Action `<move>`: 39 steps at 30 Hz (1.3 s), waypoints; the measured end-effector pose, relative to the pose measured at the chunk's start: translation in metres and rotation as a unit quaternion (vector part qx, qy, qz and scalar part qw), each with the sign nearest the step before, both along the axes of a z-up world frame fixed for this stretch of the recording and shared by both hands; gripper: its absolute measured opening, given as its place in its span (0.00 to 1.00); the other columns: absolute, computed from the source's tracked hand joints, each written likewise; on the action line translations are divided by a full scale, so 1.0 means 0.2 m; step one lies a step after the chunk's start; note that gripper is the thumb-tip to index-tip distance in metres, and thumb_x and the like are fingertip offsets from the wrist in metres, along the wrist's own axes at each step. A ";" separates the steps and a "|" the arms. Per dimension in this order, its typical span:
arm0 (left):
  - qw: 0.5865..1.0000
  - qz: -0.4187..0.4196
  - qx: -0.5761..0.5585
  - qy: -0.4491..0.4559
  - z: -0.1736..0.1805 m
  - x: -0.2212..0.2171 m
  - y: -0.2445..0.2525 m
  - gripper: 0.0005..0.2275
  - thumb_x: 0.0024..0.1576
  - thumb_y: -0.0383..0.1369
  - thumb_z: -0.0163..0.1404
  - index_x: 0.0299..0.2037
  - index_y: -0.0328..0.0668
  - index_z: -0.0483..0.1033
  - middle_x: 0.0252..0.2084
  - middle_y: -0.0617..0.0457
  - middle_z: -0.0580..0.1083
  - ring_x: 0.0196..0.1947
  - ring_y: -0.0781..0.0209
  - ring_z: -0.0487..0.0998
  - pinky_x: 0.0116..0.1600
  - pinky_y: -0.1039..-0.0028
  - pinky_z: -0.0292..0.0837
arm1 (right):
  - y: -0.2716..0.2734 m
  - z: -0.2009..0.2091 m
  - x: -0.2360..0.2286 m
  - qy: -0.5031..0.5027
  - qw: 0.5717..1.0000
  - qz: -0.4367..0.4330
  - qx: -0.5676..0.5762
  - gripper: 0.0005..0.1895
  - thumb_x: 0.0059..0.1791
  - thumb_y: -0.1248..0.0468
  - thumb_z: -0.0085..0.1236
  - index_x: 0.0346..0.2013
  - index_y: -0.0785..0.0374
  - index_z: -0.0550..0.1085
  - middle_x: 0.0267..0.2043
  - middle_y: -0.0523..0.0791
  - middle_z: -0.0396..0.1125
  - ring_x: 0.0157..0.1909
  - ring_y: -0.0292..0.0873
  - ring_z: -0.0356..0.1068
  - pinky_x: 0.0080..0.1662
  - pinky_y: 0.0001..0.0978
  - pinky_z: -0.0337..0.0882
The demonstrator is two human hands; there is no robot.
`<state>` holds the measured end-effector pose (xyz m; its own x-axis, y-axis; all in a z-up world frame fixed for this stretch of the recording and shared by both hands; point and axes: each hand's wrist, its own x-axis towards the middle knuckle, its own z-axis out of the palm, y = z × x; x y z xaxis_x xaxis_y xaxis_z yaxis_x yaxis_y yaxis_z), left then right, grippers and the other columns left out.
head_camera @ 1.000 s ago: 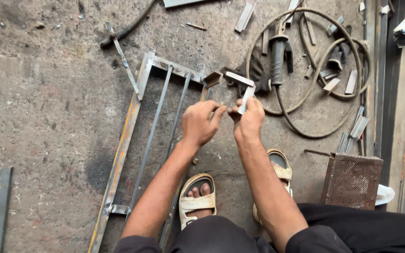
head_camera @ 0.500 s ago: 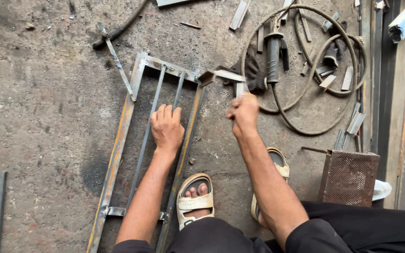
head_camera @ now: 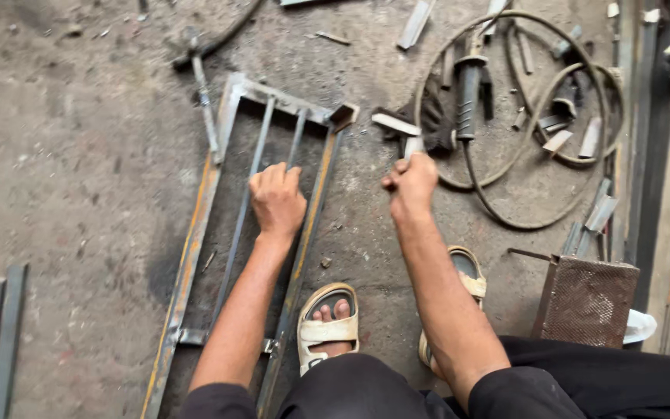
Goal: The person sits on the floor and welds a rectangular metal frame using a handheld welding torch. They repeatedly position small metal pieces onto the frame, weld them in place, and adjust the frame's orientation to access different joints.
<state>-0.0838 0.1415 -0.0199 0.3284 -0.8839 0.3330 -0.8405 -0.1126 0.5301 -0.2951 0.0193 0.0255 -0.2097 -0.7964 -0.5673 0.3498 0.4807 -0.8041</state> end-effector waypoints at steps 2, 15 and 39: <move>1.000 -0.007 0.000 -0.006 -0.01 -0.01 0.00 0.10 0.52 0.25 0.53 0.43 0.42 0.81 0.47 0.48 0.76 0.52 0.50 0.75 0.59 0.58 0.63 | 0.00 0.03 -0.03 -0.003 0.999 -0.034 -0.033 0.05 0.55 0.62 0.38 0.39 0.59 0.63 0.24 0.40 0.58 0.19 0.35 0.55 0.25 0.37 0.66; 0.955 -0.048 -0.177 0.234 0.41 -0.11 -0.20 0.19 0.65 0.41 0.46 0.53 0.27 0.72 0.53 0.39 0.74 0.52 0.51 0.74 0.54 0.61 0.71 | 0.09 0.52 0.19 -0.195 0.974 0.111 -0.025 0.09 0.60 0.60 0.43 0.46 0.62 0.67 0.21 0.37 0.57 0.19 0.33 0.56 0.25 0.30 0.63; 0.973 -0.201 -0.043 -0.106 0.11 0.45 -0.69 0.13 0.50 0.25 0.54 0.44 0.53 0.80 0.43 0.54 0.76 0.50 0.52 0.74 0.55 0.61 0.65 | 0.55 -0.09 0.55 0.528 0.532 0.574 -0.329 0.39 0.49 0.39 0.54 0.68 0.57 0.63 0.74 0.65 0.41 0.77 0.66 0.40 0.68 0.73 0.38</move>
